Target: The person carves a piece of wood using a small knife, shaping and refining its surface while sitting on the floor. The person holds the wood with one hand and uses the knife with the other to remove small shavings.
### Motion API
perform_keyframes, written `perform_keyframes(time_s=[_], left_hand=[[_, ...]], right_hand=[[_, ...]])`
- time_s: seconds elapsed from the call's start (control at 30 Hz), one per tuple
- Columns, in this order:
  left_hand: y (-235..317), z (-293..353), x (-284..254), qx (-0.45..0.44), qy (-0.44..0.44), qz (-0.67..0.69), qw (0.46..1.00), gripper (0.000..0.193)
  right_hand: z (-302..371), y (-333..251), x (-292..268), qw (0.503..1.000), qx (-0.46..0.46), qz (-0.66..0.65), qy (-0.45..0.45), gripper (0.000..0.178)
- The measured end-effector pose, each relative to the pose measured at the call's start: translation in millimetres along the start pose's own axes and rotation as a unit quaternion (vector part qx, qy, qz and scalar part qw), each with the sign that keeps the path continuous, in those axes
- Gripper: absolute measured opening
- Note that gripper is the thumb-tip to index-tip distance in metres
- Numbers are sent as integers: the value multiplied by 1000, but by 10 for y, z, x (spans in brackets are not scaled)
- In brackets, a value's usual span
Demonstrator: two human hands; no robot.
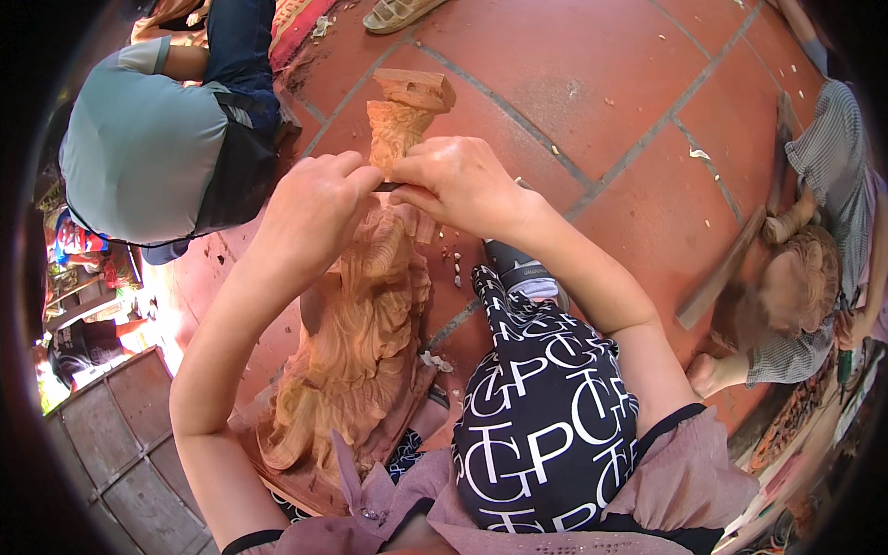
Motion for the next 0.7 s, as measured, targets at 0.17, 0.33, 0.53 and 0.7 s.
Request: perform_keyframes(time_s=[0.17,0.33,0.53,0.7], left_hand=[[-825,-202,76,-74,71,45,994,9],[-1164,-389,248,-116,81,107,984,12],[-1222,-441,406,-156,65,142,975,15],[-1199,-447,346,-139,105,115,978,15]], right_hand=[[30,390,-159,981,84,5,173,36],[96,403,210,994,56,-6,88,58],[-33,346,371,994,58,-17,88,68],[-160,331,495,995,53,50,69,67]])
Point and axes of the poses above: each hand's wrist, its own z-axis away from the middle knuckle, its own x-axis out of the palm, y = z × x, the point moved 9 cm from there along -z, towards the middle knuckle, and after that the axes turned 4 degrees about -x, right-handed, at the moved point
